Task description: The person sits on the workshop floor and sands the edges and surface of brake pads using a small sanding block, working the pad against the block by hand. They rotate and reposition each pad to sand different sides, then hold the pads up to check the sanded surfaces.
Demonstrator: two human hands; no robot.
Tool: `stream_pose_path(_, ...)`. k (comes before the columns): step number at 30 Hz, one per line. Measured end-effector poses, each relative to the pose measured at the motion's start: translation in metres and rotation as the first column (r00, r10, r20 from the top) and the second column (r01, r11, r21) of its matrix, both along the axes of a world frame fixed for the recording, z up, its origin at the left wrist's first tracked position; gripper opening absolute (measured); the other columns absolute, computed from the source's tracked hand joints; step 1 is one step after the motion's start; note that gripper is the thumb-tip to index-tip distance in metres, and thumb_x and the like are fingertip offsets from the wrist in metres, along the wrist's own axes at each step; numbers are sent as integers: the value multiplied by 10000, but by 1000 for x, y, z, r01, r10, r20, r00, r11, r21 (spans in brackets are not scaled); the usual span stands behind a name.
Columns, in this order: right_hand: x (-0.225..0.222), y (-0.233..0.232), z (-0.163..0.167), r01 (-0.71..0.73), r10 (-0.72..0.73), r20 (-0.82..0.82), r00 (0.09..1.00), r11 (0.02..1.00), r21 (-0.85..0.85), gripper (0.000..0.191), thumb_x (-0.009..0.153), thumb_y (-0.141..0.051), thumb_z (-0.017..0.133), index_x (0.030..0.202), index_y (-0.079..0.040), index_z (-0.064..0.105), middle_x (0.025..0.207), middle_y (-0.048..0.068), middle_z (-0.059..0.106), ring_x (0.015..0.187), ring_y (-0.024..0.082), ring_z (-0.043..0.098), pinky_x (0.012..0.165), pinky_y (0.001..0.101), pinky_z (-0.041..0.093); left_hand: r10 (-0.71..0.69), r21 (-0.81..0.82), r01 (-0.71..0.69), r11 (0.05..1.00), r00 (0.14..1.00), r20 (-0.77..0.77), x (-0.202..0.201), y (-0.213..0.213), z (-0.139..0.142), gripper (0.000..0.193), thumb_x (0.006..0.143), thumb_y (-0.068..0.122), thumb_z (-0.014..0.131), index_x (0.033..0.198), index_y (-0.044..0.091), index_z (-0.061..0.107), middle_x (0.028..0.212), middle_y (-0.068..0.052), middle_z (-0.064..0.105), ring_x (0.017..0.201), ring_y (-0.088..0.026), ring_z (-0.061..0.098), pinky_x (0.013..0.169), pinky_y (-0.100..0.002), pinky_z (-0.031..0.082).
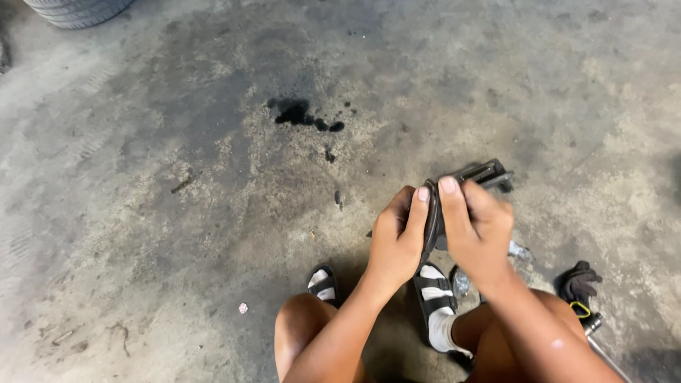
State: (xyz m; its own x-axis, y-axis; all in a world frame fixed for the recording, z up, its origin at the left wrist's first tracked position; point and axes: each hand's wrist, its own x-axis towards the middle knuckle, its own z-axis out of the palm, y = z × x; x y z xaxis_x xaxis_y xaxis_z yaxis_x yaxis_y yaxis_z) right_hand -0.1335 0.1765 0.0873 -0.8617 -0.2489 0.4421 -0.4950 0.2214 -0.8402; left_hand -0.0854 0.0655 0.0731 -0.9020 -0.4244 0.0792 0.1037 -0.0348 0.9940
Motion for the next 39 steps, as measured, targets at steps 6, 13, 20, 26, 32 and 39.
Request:
stream_pose_path(6,1,0,0,16,-13,-108,994,999,34,411,1052,-144,655,688,-14,515,544,30,395,527,40,371,449,290,321,43,-42,-42,998,998,39,0,1,0,338,1074,321,519,906,37,592,676,-9,529,663,-89,479,600,-299,446)
stream_pose_path(13,-1,-1,-6,7,-2,-143,990,999,35,373,1050,-144,646,716,-9,546,561,-11,413,550,31,395,465,274,341,61,-55,-62,997,998,-18,2,0,4,335,1074,322,511,916,37,589,694,-6,545,669,-94,498,621,-298,467)
stream_pose_path(20,0,-2,-6,53,-53,-56,997,999,3,337,1053,-133,632,743,-6,596,575,-36,432,571,14,403,469,260,331,35,-73,-33,997,999,33,5,0,9,374,1083,350,525,908,25,588,680,-62,531,659,-112,473,604,-325,460)
stream_pose_path(26,-6,-4,-9,-10,19,66,998,989,-146,401,1094,-135,626,718,-25,537,628,-57,409,610,7,346,487,251,279,18,-100,-12,995,998,54,7,1,7,373,1076,356,519,904,31,583,647,-62,530,616,-116,481,578,-332,439)
stream_pose_path(32,-8,-1,-14,29,-25,47,999,996,-86,423,1082,-137,635,693,-27,512,592,-61,400,591,12,336,464,259,279,1,-24,0,1000,1000,18,2,7,-1,382,1098,329,516,870,27,566,670,-29,497,646,-94,455,577,-310,418)
stream_pose_path(39,-6,-1,-4,35,-37,-86,996,999,-20,385,1040,-128,638,683,-24,539,539,-28,421,519,17,378,438,261,320,24,18,-24,1000,1000,-11,-2,7,-3,345,1078,314,504,908,30,599,686,-18,538,668,-75,478,598,-295,440)
